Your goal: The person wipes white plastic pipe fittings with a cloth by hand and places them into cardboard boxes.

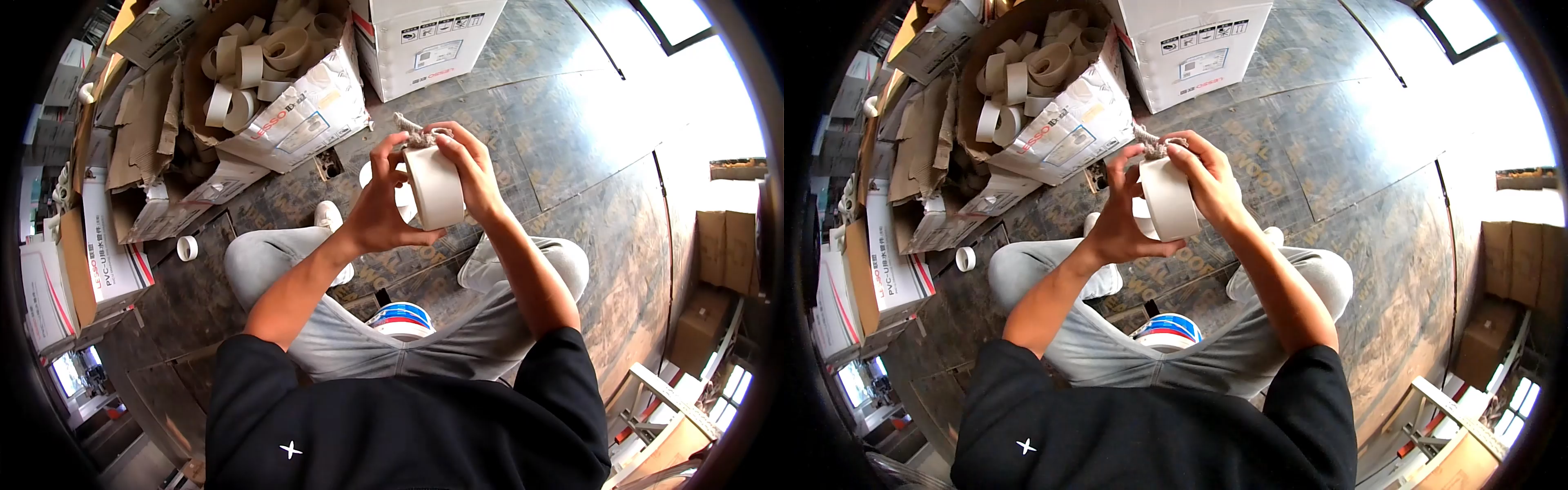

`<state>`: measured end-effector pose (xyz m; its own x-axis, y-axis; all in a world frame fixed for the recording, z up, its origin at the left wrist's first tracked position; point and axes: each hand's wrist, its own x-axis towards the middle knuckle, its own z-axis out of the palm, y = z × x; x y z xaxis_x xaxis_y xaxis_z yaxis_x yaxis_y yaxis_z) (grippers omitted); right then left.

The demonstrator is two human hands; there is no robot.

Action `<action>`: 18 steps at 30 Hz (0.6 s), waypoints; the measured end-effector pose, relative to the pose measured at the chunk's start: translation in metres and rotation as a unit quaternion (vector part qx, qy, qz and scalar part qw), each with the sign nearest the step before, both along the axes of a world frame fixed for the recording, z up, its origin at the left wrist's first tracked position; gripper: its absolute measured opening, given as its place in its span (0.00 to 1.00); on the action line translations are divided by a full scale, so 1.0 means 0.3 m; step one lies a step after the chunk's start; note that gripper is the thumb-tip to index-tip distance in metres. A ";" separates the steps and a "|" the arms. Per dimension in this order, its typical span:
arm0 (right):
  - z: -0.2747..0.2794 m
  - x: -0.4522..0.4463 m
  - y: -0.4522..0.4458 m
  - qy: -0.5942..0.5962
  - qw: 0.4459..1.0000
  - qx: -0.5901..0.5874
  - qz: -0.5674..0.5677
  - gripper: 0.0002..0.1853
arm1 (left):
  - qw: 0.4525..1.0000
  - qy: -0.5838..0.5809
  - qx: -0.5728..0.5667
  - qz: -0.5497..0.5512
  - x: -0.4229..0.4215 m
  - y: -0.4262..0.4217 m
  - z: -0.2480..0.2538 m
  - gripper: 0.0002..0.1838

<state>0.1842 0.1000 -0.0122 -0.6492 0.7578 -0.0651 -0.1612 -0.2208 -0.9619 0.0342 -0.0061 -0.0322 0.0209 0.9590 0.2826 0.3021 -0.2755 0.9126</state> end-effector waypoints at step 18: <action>0.037 0.040 0.033 -0.047 0.989 -0.005 0.140 0.39 | 1.000 -0.016 0.008 0.003 -0.007 -0.024 -0.036 0.63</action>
<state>0.1963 0.1098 -0.0012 -0.8238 0.5489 -0.1416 -0.0026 -0.2536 -0.9673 0.0320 -0.0133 -0.0431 0.0058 0.9542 0.2991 0.2742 -0.2891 0.9172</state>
